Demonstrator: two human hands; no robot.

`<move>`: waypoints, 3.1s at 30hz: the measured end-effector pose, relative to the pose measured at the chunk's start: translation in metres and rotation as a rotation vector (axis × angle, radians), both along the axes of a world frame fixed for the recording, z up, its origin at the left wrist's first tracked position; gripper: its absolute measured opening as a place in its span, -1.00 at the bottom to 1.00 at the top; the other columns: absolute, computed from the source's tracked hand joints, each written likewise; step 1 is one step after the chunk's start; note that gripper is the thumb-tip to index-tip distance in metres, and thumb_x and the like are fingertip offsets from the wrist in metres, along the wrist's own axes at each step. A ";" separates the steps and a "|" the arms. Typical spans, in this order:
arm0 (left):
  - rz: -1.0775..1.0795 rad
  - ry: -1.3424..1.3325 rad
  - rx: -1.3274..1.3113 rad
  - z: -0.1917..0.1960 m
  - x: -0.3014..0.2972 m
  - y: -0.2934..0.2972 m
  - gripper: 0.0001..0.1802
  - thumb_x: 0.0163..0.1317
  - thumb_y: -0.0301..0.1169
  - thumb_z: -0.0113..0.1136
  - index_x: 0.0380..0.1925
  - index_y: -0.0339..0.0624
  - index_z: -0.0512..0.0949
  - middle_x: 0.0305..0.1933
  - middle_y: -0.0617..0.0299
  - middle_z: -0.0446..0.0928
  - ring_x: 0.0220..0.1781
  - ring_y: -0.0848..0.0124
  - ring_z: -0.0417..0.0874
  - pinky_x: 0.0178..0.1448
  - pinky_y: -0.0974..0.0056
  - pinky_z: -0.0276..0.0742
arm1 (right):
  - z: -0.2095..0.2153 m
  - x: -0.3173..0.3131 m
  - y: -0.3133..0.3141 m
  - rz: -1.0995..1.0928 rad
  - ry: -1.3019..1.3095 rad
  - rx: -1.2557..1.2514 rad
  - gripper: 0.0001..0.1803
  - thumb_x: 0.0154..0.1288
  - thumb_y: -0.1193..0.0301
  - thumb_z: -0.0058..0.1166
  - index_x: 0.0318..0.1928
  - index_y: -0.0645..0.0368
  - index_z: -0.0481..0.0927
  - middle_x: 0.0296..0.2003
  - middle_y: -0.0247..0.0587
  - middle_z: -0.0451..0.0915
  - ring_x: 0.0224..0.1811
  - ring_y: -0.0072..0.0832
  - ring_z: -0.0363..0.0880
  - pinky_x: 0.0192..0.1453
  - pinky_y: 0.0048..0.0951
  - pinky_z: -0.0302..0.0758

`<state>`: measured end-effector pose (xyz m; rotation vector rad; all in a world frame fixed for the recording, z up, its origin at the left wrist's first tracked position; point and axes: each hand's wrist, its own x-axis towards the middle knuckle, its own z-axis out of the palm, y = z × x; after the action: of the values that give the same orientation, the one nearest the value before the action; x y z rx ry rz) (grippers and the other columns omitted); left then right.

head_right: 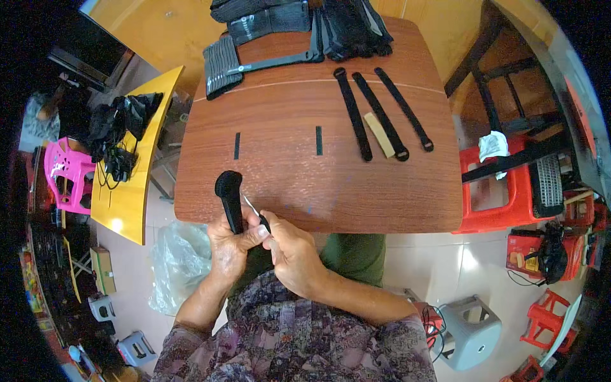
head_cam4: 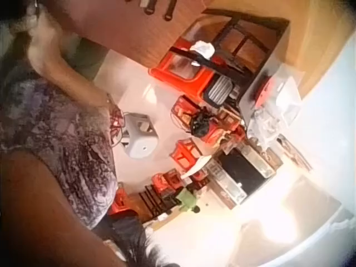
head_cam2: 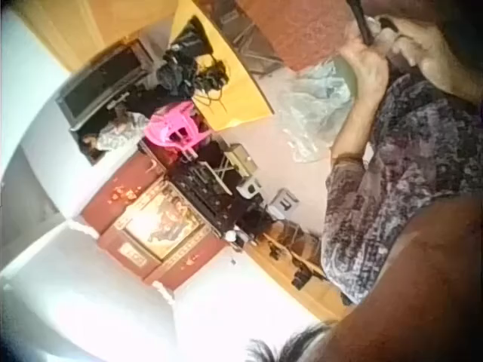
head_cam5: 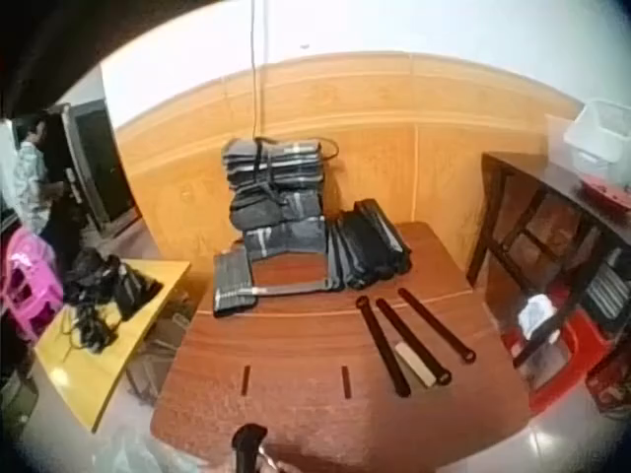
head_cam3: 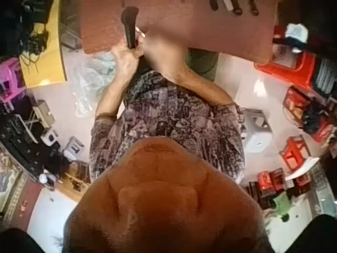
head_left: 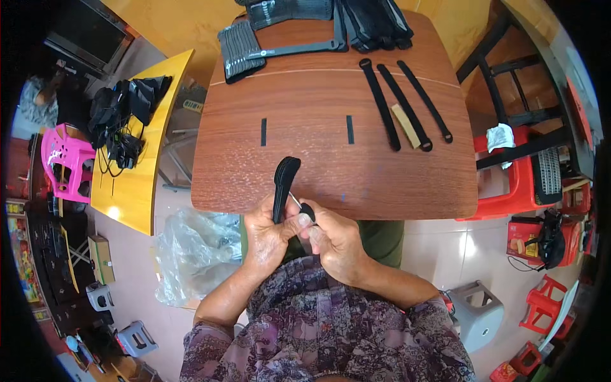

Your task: The recorder is seen assembling plastic hardware onto black velcro straps using a small metal tool.

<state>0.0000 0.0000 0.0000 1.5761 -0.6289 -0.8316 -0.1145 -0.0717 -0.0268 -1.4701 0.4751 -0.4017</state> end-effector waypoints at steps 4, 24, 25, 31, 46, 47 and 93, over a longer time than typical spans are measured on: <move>0.034 -0.052 -0.104 -0.004 -0.007 -0.005 -0.84 0.01 -0.59 0.27 -0.52 -0.27 0.44 -0.55 0.35 0.40 -0.49 0.59 0.43 -0.40 0.46 0.39 | -0.006 0.000 -0.005 -0.141 -0.118 -0.394 -0.44 0.00 0.75 -0.13 0.13 0.37 0.31 -0.38 -0.08 0.48 -0.51 -0.36 0.45 -0.41 -0.43 0.45; -0.154 0.270 -0.047 0.006 -0.005 -0.040 -0.84 0.00 -0.67 0.24 -0.50 -0.27 0.43 -0.49 0.30 0.46 -0.44 0.56 0.48 -0.32 0.42 0.48 | 0.001 -0.014 -0.028 -0.227 -0.088 -0.345 -0.47 0.01 0.78 -0.08 0.09 0.35 0.36 -0.35 -0.16 0.53 -0.59 -0.57 0.38 -0.51 -0.53 0.37; -0.159 0.269 -0.048 0.004 -0.006 -0.042 -0.84 0.00 -0.67 0.24 -0.50 -0.27 0.43 -0.49 0.30 0.46 -0.44 0.56 0.48 -0.32 0.42 0.48 | 0.000 -0.014 -0.030 -0.232 -0.088 -0.347 -0.47 0.01 0.78 -0.08 0.09 0.35 0.36 -0.35 -0.16 0.53 -0.59 -0.57 0.38 -0.51 -0.53 0.37; -0.091 0.101 -0.159 0.000 -0.021 -0.046 -0.83 0.01 -0.60 0.28 -0.50 -0.25 0.44 -0.49 0.37 0.43 -0.47 0.60 0.45 -0.36 0.46 0.44 | 0.000 -0.019 -0.039 -0.291 -0.036 -0.747 -0.37 -0.17 0.74 -0.04 0.07 0.47 0.28 -0.40 0.03 0.48 -0.42 -0.07 0.50 -0.32 -0.20 0.47; -0.065 0.022 -0.331 -0.011 0.004 -0.033 -0.80 -0.13 -0.59 0.37 -0.55 -0.28 0.48 -0.50 0.34 0.45 -0.47 0.58 0.41 -0.35 0.49 0.32 | 0.018 -0.004 -0.038 -0.302 -0.123 0.327 -0.71 0.04 0.65 0.00 -0.15 0.31 0.49 -0.59 -0.33 0.49 -0.61 -0.73 0.38 -0.58 -0.63 0.30; -0.058 0.024 -0.326 -0.010 0.004 -0.032 -0.80 -0.13 -0.59 0.37 -0.55 -0.28 0.48 -0.50 0.34 0.45 -0.47 0.58 0.41 -0.35 0.49 0.32 | 0.017 -0.002 -0.037 -0.297 -0.119 0.332 -0.71 0.04 0.65 0.00 -0.15 0.31 0.49 -0.59 -0.33 0.49 -0.61 -0.73 0.38 -0.58 -0.63 0.30; -0.073 0.539 0.086 -0.001 -0.004 -0.048 -0.77 -0.20 -0.64 0.38 -0.53 -0.28 0.50 -0.60 0.28 0.48 -0.73 0.63 0.31 -0.67 0.52 0.10 | 0.006 -0.027 -0.042 -0.313 -0.062 -0.571 -0.54 0.01 0.71 0.00 0.01 0.28 0.42 -0.45 -0.12 0.53 -0.56 -0.46 0.52 -0.47 -0.48 0.45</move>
<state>-0.0044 -0.0480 -0.0012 1.3263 -0.2627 -1.2909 -0.1415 -0.1135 -0.0207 -1.9298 0.5706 -0.8824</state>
